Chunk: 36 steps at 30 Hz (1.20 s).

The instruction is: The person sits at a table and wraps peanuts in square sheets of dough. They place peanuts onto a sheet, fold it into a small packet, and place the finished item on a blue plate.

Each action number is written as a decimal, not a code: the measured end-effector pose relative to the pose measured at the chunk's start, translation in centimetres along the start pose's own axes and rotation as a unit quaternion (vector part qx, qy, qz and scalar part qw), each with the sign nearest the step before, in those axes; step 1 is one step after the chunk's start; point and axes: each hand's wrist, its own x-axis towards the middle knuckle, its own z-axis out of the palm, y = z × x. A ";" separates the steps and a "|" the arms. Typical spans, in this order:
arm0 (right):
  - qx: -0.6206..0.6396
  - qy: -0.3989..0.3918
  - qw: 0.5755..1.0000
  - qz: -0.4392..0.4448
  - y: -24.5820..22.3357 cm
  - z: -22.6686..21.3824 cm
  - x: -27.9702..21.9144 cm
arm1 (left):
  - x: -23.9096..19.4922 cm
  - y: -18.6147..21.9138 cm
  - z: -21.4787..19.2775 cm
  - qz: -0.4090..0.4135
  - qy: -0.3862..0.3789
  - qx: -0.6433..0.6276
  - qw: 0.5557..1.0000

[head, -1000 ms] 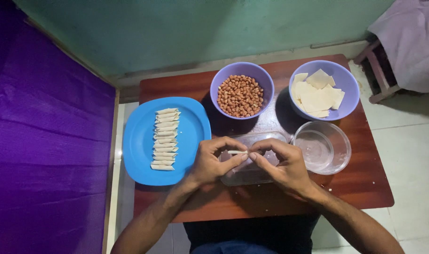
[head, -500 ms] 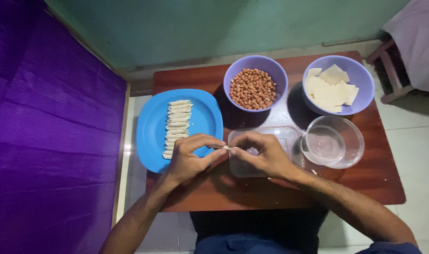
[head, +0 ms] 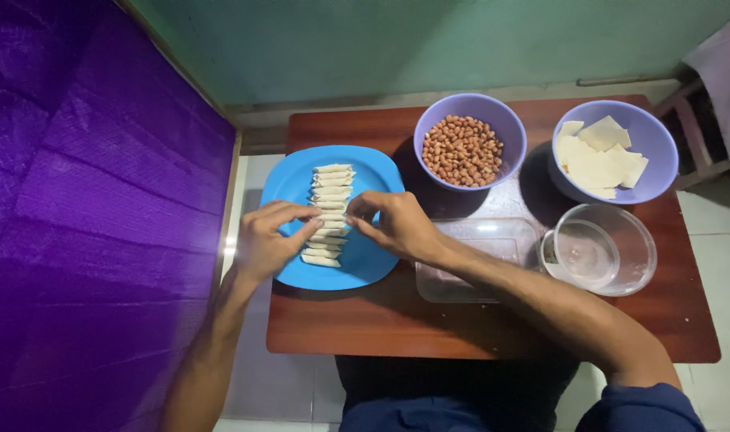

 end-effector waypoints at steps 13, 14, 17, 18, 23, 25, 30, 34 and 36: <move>-0.196 -0.040 0.979 -0.044 2.7 2.3 2.0 | -0.1 -4.5 -0.1 0.012 -0.065 0.063 0.996; -0.217 -0.045 0.974 -0.057 2.9 2.5 2.0 | 0.0 -4.6 -0.1 0.008 -0.068 0.059 0.996; -0.240 -0.051 0.967 -0.067 3.3 2.7 2.2 | 0.2 -4.7 -0.3 -0.002 -0.077 0.062 0.995; -0.242 -0.053 0.967 -0.064 3.3 2.8 2.1 | 0.2 -4.6 -0.4 -0.007 -0.084 0.069 0.994; -0.270 -0.053 0.960 -0.048 4.4 3.6 2.0 | 0.5 -4.5 -0.5 -0.018 -0.099 0.057 0.993; -0.259 -0.045 0.964 -0.052 4.4 3.7 1.9 | 0.5 -4.4 -0.5 -0.020 -0.097 0.055 0.994; -0.240 -0.026 0.970 -0.030 3.6 2.9 2.1 | 0.8 -4.5 -0.6 -0.020 -0.099 0.054 0.993; -0.240 -0.012 0.970 -0.020 3.4 2.4 2.3 | 0.8 -4.7 -0.7 -0.018 -0.104 0.038 0.994; -0.239 -0.033 0.970 -0.015 3.2 2.2 2.2 | 1.0 -4.7 -0.5 -0.007 -0.106 0.062 0.992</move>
